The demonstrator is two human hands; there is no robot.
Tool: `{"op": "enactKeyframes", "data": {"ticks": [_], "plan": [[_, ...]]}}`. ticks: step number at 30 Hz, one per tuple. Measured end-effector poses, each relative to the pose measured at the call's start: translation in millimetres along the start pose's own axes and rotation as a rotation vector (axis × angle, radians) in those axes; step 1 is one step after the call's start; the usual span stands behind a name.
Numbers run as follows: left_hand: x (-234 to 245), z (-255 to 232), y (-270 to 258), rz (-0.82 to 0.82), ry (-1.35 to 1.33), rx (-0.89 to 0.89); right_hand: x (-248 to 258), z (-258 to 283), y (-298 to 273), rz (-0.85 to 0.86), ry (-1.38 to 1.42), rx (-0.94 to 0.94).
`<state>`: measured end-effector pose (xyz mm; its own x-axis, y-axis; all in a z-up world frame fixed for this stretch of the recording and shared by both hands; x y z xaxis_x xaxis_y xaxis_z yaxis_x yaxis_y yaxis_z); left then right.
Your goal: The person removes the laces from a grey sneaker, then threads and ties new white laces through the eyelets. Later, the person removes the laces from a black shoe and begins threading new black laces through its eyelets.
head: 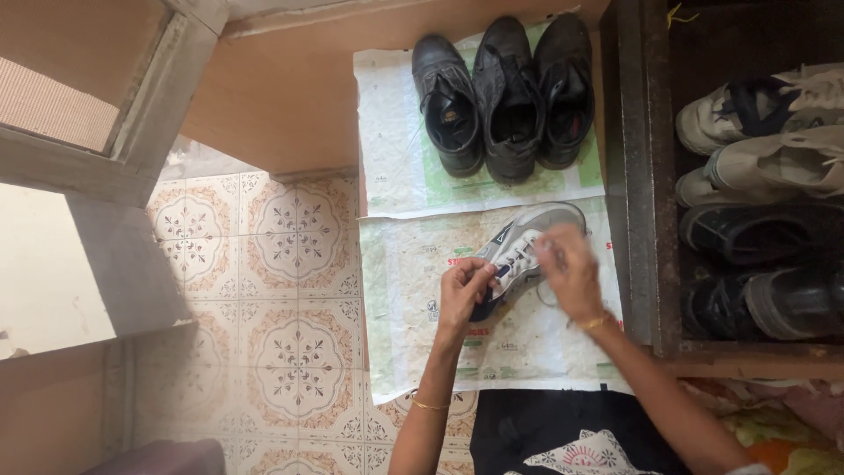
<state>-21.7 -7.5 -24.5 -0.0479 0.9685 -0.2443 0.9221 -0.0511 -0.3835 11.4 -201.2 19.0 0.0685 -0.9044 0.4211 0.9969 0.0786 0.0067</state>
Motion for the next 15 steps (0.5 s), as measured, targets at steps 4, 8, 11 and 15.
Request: {"op": "enactKeyframes", "data": {"ticks": [4, 8, 11, 15], "plan": [[-3, -14, -4, 0.068, -0.005, -0.011, -34, -20, -15, 0.370, 0.400, -0.038], [-10, -23, -23, -0.334, 0.449, -0.221, -44, -26, -17, 0.295, 0.307, -0.113], [-12, -17, -31, -0.399, 0.678, -0.474, -41, -17, -20, 0.227, 0.153, 0.009], [6, -5, -23, -0.125, 0.464, -0.293, -39, 3, -20, 0.221, 0.220, -0.028]]}}
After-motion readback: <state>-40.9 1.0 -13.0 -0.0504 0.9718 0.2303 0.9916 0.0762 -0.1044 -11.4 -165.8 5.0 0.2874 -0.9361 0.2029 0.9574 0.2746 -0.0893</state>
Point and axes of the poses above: each hand's wrist, its own y-axis towards the middle knuckle, its own x-axis out of the back of the hand, z = x × y, the point moved 1 cm from there along y, towards the middle knuckle, and after that the axes turned 3 degrees about y, right-handed, at the moved point
